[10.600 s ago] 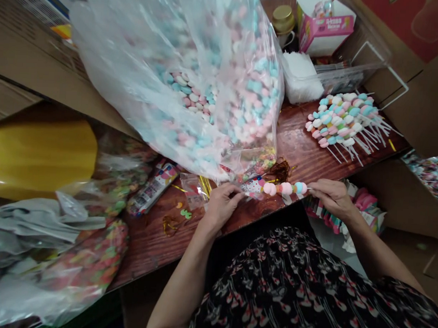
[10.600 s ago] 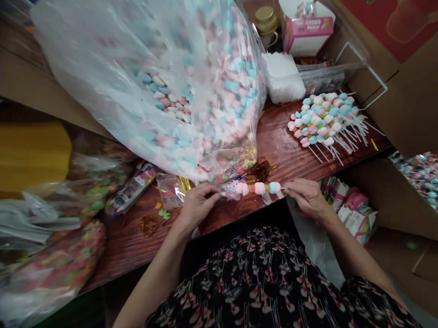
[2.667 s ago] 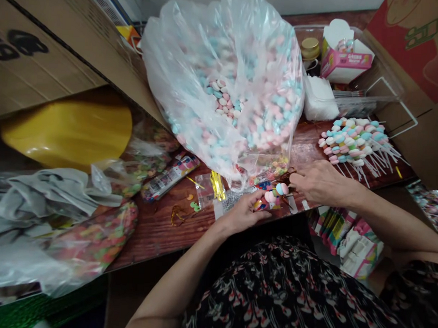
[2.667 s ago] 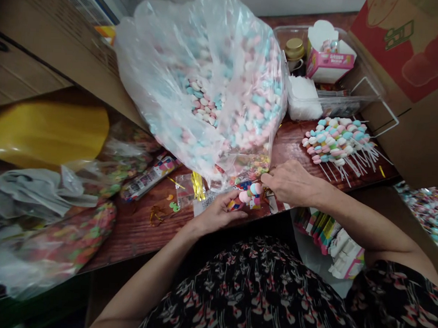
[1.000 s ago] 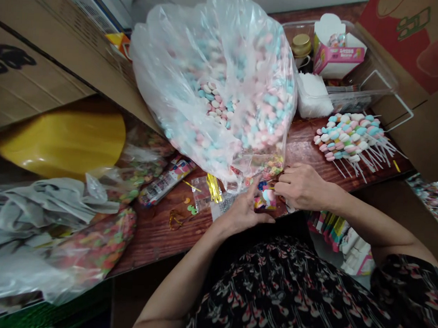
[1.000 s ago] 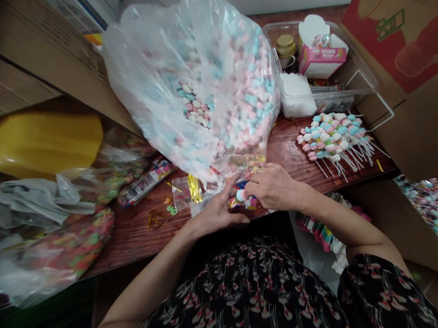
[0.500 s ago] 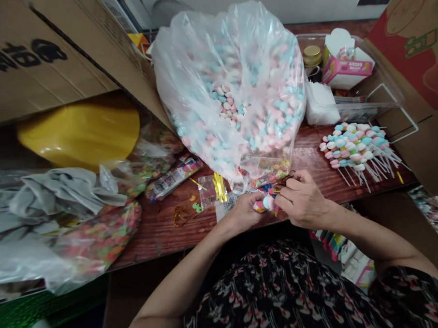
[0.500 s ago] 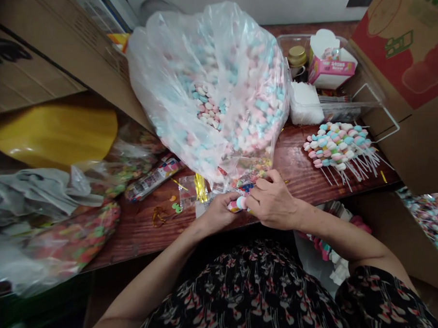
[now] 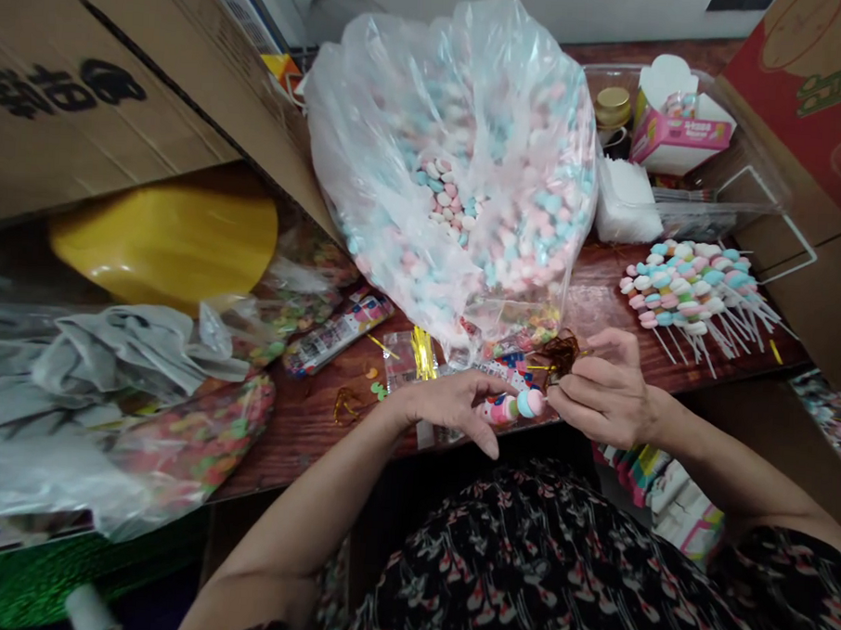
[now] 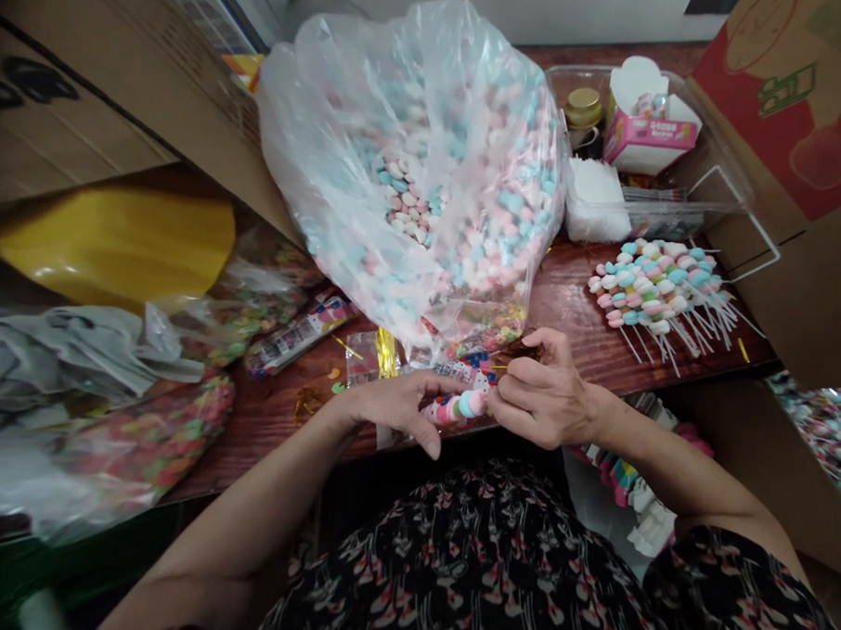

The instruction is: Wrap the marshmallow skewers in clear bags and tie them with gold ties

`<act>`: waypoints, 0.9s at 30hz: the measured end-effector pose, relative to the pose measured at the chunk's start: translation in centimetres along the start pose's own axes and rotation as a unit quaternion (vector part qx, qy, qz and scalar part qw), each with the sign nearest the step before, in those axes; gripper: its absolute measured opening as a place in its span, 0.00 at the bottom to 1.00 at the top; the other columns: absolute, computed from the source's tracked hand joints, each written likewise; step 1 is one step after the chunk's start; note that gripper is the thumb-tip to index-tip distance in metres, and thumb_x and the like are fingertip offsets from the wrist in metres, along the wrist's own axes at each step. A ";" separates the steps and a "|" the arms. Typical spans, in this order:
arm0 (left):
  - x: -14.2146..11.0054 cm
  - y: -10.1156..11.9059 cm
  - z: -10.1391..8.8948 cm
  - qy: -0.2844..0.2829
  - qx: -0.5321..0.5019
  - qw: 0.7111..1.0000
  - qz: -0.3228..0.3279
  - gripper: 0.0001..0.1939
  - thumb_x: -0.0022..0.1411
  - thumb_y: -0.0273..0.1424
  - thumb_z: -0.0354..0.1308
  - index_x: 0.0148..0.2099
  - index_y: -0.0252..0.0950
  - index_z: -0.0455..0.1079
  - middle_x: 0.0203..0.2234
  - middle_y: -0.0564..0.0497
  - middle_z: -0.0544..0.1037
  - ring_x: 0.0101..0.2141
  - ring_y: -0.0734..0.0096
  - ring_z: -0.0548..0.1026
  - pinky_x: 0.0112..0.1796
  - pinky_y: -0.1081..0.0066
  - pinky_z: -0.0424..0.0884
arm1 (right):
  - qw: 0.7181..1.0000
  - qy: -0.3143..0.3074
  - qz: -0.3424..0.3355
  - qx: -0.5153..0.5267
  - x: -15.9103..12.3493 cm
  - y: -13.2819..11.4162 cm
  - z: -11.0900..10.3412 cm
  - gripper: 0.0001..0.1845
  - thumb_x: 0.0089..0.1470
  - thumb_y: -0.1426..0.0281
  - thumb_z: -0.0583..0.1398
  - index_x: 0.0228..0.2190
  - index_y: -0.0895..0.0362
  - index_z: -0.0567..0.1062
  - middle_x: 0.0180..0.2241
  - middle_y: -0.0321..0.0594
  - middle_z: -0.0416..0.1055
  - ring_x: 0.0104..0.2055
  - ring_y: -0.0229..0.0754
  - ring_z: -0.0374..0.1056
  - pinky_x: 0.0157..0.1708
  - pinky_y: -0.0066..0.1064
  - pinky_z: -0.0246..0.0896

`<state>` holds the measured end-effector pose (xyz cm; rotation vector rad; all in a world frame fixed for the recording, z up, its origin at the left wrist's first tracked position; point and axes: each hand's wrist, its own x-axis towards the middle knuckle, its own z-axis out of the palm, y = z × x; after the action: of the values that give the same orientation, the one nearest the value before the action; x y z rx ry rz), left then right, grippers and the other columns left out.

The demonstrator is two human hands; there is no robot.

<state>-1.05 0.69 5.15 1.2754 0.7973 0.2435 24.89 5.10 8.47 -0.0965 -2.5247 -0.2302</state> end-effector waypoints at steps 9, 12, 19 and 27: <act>1.3 -1.0 1.6 -0.022 -0.081 0.994 -0.066 0.18 0.44 0.38 0.72 0.26 0.35 0.66 0.17 0.60 0.65 0.20 0.78 0.63 0.23 0.76 0.62 | 1.000 -0.006 -0.012 -0.025 -0.4 0.2 -0.2 0.03 0.57 0.73 0.60 0.34 0.54 0.75 0.30 0.32 0.74 0.35 0.36 0.61 0.50 0.49 0.50; 1.7 -1.3 2.4 0.060 -0.085 0.995 -0.005 0.16 0.46 0.35 0.71 0.29 0.34 0.66 0.20 0.60 0.62 0.23 0.80 0.58 0.25 0.78 0.57 | 0.999 -0.014 0.039 -0.005 -0.1 -0.1 0.6 0.06 0.58 0.74 0.58 0.30 0.57 0.74 0.24 0.32 0.69 0.32 0.36 0.60 0.48 0.47 0.50; 2.4 -1.3 3.4 0.124 -0.032 0.991 0.041 0.13 0.48 0.34 0.67 0.33 0.33 0.70 0.25 0.57 0.67 0.28 0.75 0.63 0.31 0.75 0.61 | 0.993 -0.045 0.107 0.035 0.6 -0.5 2.2 0.10 0.56 0.76 0.55 0.26 0.57 0.72 0.22 0.33 0.66 0.32 0.38 0.56 0.46 0.43 0.46; 2.2 -1.9 3.3 0.190 0.156 0.969 0.026 0.11 0.51 0.34 0.64 0.35 0.35 0.70 0.26 0.57 0.68 0.29 0.73 0.64 0.31 0.76 0.61 | 0.976 -0.127 0.173 0.046 0.9 0.2 3.3 0.08 0.53 0.75 0.56 0.24 0.58 0.71 0.24 0.38 0.70 0.34 0.41 0.56 0.43 0.40 0.42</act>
<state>2.12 -1.12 2.77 1.5716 1.1657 0.4258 22.33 5.96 6.34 -0.5539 -2.7105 0.0422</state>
